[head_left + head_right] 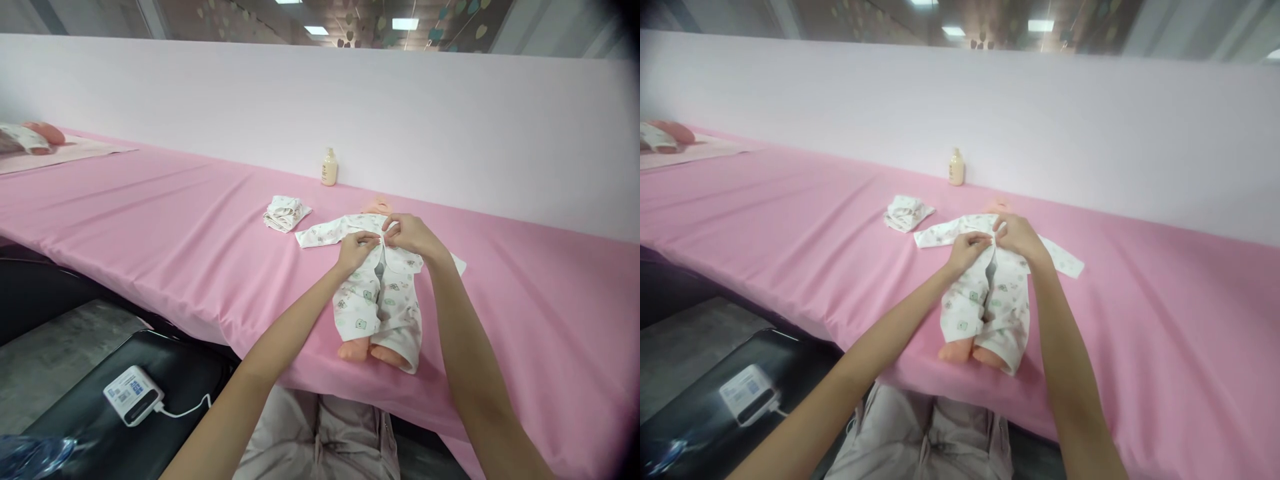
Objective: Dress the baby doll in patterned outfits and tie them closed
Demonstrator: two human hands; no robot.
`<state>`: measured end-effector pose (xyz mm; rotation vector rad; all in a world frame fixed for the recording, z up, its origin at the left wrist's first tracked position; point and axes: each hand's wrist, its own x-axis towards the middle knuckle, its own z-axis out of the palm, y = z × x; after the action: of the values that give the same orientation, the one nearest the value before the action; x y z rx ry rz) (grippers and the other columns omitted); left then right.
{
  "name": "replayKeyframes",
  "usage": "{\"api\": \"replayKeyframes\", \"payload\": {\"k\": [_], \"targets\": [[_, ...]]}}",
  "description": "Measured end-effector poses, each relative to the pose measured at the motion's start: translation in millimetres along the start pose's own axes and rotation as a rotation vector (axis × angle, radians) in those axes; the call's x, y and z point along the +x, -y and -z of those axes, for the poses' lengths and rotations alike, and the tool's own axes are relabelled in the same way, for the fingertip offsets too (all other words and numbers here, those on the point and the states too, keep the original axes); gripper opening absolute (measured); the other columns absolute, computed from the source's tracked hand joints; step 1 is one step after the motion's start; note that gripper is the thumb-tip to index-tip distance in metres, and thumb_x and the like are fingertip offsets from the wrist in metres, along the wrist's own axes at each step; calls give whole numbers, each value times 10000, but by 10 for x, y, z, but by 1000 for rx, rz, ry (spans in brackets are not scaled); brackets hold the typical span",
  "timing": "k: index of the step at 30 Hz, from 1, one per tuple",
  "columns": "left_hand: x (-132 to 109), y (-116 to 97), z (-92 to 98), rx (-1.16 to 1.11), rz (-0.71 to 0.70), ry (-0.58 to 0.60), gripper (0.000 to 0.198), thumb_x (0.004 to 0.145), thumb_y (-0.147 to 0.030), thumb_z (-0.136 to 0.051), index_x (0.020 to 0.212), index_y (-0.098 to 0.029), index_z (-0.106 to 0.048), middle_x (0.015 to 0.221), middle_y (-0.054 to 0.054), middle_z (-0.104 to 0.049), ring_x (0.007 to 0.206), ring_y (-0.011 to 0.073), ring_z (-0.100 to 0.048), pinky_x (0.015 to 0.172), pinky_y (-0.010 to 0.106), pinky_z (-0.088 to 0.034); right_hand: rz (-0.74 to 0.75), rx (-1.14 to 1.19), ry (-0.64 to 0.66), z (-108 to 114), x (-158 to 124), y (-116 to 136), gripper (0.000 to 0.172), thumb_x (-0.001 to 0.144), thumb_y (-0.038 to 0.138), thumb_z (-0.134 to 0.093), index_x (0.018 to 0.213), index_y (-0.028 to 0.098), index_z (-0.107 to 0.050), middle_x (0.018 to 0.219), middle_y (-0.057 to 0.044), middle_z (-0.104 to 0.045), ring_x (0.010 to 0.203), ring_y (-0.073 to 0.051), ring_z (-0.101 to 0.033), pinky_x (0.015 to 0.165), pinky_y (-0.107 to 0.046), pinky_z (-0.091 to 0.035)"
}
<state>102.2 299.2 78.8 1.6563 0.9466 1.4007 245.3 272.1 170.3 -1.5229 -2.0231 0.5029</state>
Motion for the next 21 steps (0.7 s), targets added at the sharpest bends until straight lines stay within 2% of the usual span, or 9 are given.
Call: {"api": "replayKeyframes", "payload": {"k": [9, 13, 16, 19, 21], "targets": [[-18, -27, 25, 63, 27, -3, 306, 759, -209, -610, 1059, -164, -653, 715, 2, -704, 705, 126, -633, 710, 221, -463, 53, -98, -70, -185, 161, -167, 189, 588, 139, -674, 750, 185, -588, 637, 13, -640, 629, -147, -602, 576, -223, -395], [-27, -83, 33, 96, 60, -16, 283, 794, -328, -605, 1025, -179, -670, 670, -1, -689, 653, 129, -623, 662, 216, -452, 69, -176, -103, -261, 163, -148, 136, 614, 177, -649, 732, 191, -584, 637, 10, -620, 618, -148, -570, 559, -232, -359], [-22, -91, 25, 80, 76, -15, 326, 761, -382, -650, 1020, -185, -667, 662, 0, -686, 663, 134, -630, 676, 216, -455, 79, -226, -111, -298, 154, -122, 117, 630, 206, -637, 732, 195, -580, 673, 5, -623, 622, -145, -550, 564, -238, -343], [-11, -67, 7, 45, 92, -29, 320, 739, -298, -670, 1035, -178, -651, 640, -4, -677, 647, 127, -622, 662, 208, -453, 95, -216, -82, -277, 147, -107, 139, 619, 188, -649, 742, 189, -587, 646, 13, -611, 605, -136, -546, 572, -234, -351], [-9, -52, -6, 9, 82, -37, 324, 725, -233, -666, 1042, -169, -640, 639, -6, -672, 624, 114, -606, 632, 197, -443, 67, -150, -18, -221, 135, -103, 163, 612, 182, -669, 760, 185, -599, 631, 18, -607, 597, -131, -554, 559, -224, -365]]}}
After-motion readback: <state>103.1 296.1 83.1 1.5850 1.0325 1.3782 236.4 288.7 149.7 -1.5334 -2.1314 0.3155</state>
